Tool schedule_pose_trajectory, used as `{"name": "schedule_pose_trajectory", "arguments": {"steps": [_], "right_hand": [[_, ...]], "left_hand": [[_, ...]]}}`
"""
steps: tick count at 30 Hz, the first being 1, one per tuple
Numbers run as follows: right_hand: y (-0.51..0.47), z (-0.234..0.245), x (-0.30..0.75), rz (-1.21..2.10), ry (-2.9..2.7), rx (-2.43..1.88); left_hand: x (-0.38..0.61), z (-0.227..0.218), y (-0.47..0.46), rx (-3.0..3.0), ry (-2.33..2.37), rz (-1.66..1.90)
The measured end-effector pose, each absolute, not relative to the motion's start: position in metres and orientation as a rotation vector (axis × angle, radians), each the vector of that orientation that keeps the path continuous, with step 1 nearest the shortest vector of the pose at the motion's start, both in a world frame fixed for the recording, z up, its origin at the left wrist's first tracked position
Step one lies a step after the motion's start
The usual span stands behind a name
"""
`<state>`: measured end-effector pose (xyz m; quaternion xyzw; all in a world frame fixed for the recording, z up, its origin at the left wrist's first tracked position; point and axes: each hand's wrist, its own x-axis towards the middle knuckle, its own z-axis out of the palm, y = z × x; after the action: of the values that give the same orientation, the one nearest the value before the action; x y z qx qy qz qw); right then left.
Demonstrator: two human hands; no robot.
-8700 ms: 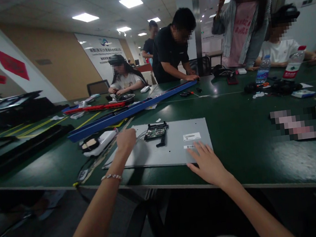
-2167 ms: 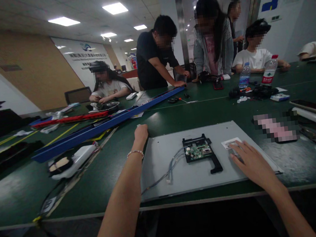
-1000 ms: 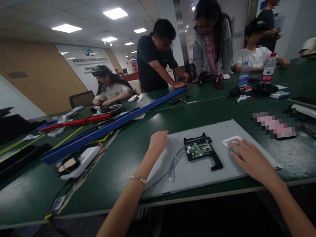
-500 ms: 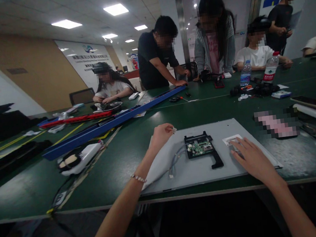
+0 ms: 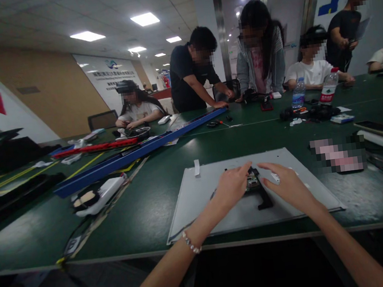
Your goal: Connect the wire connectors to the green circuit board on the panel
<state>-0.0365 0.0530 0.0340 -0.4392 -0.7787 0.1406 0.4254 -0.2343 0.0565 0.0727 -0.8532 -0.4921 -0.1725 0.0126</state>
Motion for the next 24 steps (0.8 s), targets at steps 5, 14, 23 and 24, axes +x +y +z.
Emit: {"name": "schedule_pose_trajectory", "arguments": {"steps": [5, 14, 23, 24], "right_hand": [[0.056, 0.042, -0.048, 0.447, -1.951, -1.048], [0.053, 0.038, -0.048, 0.622, -1.908, -0.976], [0.096, 0.041, -0.016, 0.383, -1.950, -1.174], [0.104, 0.042, -0.015, 0.346, -1.972, -1.202]], "left_hand": [[-0.223, 0.070, 0.041, -2.638, -1.653, -0.658], [-0.216, 0.062, 0.031, -2.580, -1.859, -0.854], [-0.228, 0.022, 0.020, -2.493, -1.838, -0.693], [-0.228, 0.019, 0.019, -2.496, -1.833, -0.658]]}}
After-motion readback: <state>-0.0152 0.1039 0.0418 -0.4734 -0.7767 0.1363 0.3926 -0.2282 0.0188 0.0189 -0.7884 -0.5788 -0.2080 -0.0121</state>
